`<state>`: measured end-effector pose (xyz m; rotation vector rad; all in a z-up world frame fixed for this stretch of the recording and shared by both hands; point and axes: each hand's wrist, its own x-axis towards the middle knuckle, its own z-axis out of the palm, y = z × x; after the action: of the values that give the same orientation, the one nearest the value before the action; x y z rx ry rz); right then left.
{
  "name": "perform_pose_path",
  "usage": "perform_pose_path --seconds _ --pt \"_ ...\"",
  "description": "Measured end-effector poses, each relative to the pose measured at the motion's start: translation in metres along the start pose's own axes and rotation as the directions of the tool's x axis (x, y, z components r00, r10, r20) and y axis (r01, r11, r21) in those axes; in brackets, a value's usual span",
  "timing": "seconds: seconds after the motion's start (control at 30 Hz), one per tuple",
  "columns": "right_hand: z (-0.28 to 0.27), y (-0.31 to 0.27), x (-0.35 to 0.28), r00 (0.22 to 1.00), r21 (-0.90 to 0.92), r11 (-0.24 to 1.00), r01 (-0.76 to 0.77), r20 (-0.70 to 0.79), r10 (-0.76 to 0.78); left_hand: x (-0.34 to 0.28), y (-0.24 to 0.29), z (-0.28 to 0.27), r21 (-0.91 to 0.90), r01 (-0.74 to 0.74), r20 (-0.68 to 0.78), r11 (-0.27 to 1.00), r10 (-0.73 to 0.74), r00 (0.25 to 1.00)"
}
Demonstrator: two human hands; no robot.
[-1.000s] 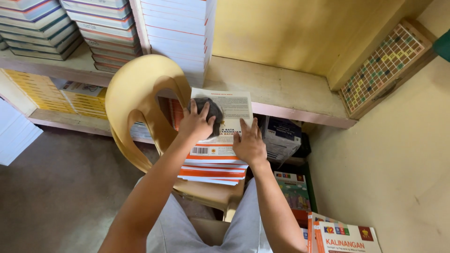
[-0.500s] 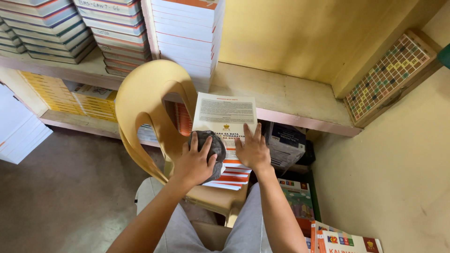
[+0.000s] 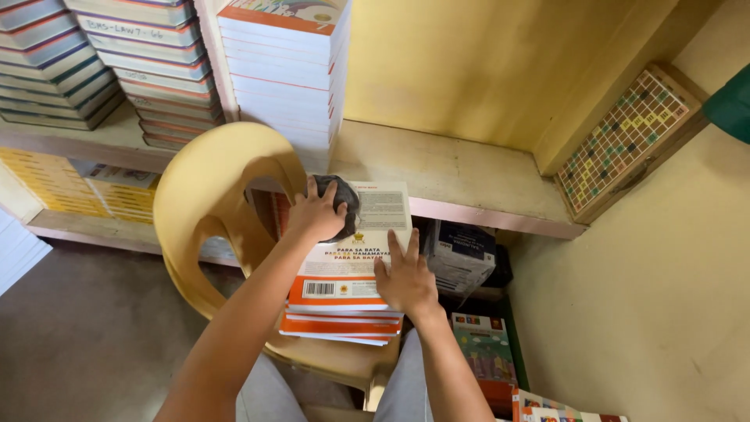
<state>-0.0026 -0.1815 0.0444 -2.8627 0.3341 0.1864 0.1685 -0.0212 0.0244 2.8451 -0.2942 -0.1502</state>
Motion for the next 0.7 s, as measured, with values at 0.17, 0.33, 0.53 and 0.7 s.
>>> perform_pose_path --seconds 0.17,0.33,0.53,0.7 --pt "-0.001 -0.002 0.000 1.000 -0.005 1.000 0.003 0.004 -0.003 0.041 -0.013 0.004 -0.030 -0.040 -0.017 0.999 0.040 0.999" --pt "-0.006 -0.003 -0.003 1.000 0.033 0.999 -0.007 0.007 0.007 0.041 -0.014 -0.003 -0.081 -0.058 -0.010 0.995 0.057 0.998" --pt "0.000 -0.001 -0.001 1.000 0.041 0.999 0.015 -0.025 -0.014 -0.014 -0.007 -0.021 -0.035 -0.143 -0.025 0.989 0.142 0.990" --pt "0.001 -0.001 0.000 1.000 0.036 0.999 0.001 -0.020 0.000 -0.056 -0.016 0.002 0.059 -0.166 -0.030 0.984 0.168 0.985"
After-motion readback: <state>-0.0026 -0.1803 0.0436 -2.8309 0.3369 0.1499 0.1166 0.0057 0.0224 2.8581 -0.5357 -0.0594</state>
